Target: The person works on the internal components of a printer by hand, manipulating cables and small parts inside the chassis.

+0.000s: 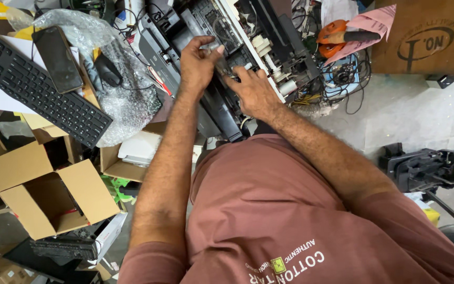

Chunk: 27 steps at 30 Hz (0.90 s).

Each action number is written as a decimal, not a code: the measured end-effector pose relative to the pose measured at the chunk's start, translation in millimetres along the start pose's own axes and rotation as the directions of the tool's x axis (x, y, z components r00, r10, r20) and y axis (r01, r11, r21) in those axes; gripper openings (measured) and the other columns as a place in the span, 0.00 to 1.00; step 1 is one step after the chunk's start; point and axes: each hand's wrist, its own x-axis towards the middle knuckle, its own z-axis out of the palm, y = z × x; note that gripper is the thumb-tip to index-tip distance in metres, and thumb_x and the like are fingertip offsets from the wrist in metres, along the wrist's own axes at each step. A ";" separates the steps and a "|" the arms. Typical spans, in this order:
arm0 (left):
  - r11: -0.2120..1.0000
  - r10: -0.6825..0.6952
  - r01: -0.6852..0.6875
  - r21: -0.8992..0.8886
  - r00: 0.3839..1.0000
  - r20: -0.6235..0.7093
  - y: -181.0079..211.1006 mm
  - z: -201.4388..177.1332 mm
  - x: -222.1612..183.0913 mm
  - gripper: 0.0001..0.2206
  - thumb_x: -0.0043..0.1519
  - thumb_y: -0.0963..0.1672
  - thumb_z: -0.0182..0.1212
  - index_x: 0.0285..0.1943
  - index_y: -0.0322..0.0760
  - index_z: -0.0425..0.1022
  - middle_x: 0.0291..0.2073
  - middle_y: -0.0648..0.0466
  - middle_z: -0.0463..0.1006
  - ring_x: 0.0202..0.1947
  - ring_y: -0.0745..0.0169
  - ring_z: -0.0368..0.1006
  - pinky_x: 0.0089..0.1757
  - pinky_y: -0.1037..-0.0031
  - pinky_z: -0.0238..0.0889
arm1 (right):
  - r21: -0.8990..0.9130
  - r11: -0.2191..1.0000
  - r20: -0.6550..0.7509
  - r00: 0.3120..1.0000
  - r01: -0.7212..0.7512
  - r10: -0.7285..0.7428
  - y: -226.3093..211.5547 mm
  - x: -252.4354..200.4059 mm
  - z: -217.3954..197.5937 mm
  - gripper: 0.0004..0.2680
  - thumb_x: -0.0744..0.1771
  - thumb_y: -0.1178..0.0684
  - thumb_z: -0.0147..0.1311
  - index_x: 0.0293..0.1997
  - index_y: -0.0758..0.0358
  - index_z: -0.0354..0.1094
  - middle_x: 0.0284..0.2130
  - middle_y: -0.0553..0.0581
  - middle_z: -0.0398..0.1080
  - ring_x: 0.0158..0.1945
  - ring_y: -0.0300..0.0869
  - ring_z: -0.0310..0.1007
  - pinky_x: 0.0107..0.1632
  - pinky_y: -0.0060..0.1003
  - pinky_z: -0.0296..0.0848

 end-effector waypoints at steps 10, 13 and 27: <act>0.972 -0.213 0.221 0.082 0.972 -0.101 25.3 -6.8 -12.9 0.08 0.56 0.41 0.73 0.40 0.32 0.81 0.28 0.57 0.81 0.26 0.70 0.73 0.29 0.76 0.69 | -0.164 0.986 0.137 0.990 -0.021 0.044 -9.4 8.1 -5.4 0.26 0.59 0.62 0.57 0.67 0.64 0.65 0.52 0.64 0.63 0.48 0.50 0.69 0.46 0.47 0.60; 0.972 -0.011 0.046 0.232 0.989 -0.148 26.9 -8.2 -13.5 0.10 0.53 0.41 0.76 0.40 0.31 0.81 0.29 0.56 0.84 0.30 0.71 0.79 0.35 0.79 0.73 | -0.247 0.969 0.143 0.989 -0.011 0.047 -16.0 11.1 -6.6 0.25 0.60 0.61 0.58 0.67 0.65 0.64 0.52 0.63 0.63 0.49 0.51 0.68 0.46 0.48 0.62; 0.956 -0.253 0.228 -0.186 0.959 -0.125 8.5 9.9 -15.6 0.18 0.63 0.49 0.66 0.52 0.33 0.67 0.28 0.54 0.82 0.24 0.68 0.74 0.25 0.77 0.66 | -0.002 0.999 -0.028 0.998 0.048 -0.048 10.6 -14.4 -10.3 0.20 0.61 0.64 0.54 0.61 0.68 0.69 0.59 0.64 0.65 0.53 0.55 0.69 0.54 0.50 0.69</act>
